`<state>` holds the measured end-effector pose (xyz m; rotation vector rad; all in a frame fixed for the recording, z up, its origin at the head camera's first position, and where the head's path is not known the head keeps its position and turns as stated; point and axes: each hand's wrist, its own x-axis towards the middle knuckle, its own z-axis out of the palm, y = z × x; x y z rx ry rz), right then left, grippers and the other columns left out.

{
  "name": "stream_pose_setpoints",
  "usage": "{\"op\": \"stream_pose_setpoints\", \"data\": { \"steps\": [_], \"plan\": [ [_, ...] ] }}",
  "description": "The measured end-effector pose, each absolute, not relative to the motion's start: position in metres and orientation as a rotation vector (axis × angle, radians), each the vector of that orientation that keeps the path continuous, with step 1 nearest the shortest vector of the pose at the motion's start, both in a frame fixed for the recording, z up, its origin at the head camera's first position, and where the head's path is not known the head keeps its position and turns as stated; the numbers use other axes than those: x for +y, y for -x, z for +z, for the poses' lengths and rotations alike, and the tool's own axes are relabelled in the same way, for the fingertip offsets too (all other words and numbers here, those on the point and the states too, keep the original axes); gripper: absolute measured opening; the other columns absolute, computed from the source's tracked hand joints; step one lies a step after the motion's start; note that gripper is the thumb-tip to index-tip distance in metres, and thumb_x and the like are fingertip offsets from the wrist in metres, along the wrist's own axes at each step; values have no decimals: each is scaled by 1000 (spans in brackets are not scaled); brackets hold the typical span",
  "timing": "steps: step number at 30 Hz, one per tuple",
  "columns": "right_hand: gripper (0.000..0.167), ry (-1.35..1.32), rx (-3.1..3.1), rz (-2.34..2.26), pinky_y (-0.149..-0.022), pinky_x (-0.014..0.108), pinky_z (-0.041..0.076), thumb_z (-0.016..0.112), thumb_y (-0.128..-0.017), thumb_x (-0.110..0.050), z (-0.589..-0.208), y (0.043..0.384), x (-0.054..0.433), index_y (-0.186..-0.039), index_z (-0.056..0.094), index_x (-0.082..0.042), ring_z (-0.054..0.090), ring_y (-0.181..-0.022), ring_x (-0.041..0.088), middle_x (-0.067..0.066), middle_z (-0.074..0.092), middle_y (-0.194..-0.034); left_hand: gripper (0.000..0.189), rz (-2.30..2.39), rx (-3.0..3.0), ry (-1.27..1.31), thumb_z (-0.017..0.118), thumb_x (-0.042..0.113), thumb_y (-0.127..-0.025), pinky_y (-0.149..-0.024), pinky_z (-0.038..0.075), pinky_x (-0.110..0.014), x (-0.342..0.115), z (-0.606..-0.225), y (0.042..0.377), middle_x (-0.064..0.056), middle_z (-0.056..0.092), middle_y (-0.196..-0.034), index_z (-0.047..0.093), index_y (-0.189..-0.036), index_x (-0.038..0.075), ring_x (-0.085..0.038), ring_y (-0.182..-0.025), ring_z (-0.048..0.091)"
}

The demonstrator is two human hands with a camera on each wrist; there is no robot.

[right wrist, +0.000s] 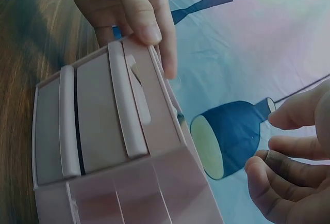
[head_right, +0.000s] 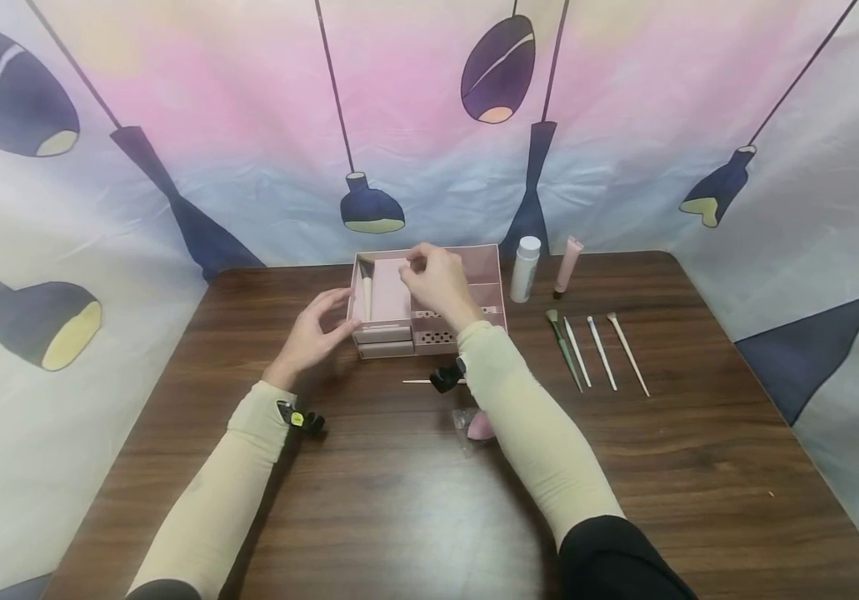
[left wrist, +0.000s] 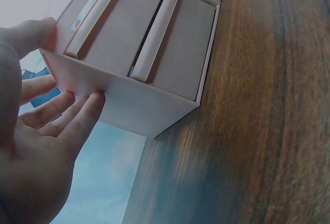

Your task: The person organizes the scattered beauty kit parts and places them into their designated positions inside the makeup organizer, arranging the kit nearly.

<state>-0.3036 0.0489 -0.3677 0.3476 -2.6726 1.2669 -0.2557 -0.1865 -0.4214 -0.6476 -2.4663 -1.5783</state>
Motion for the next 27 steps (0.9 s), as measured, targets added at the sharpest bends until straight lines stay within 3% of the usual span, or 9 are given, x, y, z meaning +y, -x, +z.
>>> {"op": "stream_pose_setpoints", "data": {
  "steps": [4,9,15,23,27],
  "plan": [
    [27,-345,-2631,1272,-85,33,56,65,-89,-24,-368,301,62,-110,70,-9,68,-90,19,5,74,-100,55,-1580,-2465,650,69,4,-89,-100,50,-58,-187,-421,255,-29,44,-139,47,-136,-12,-47,-126,46],
    [25,-317,-2611,1251,-86,35,56,66,-88,-27,-368,296,78,-108,70,-12,69,-90,20,5,74,-100,56,-1573,-2458,638,71,9,-89,-101,50,-55,-192,-442,269,-22,45,-141,48,-139,-5,-41,-128,46],
    [23,-284,-2601,1213,-83,36,56,66,-87,-29,-368,293,92,-105,70,-15,68,-87,19,3,74,-97,55,-1600,-2445,648,70,6,-89,-100,48,-60,-189,-428,259,-27,45,-139,48,-137,-9,-43,-127,47],
    [28,-256,-2596,1232,-80,38,56,67,-89,-30,-372,287,111,-108,70,-11,68,-88,22,7,73,-100,55,-1539,-2490,646,70,8,-89,-100,53,-39,-188,-424,258,-27,46,-139,48,-137,-9,-41,-127,48],
    [28,-230,-2572,1209,-77,38,57,69,-87,-31,-374,283,121,-107,70,-10,69,-86,22,7,73,-98,55,-1572,-2465,656,70,6,-89,-101,51,-50,-188,-426,258,-28,46,-138,47,-137,-10,-42,-127,47]
  ]
}}
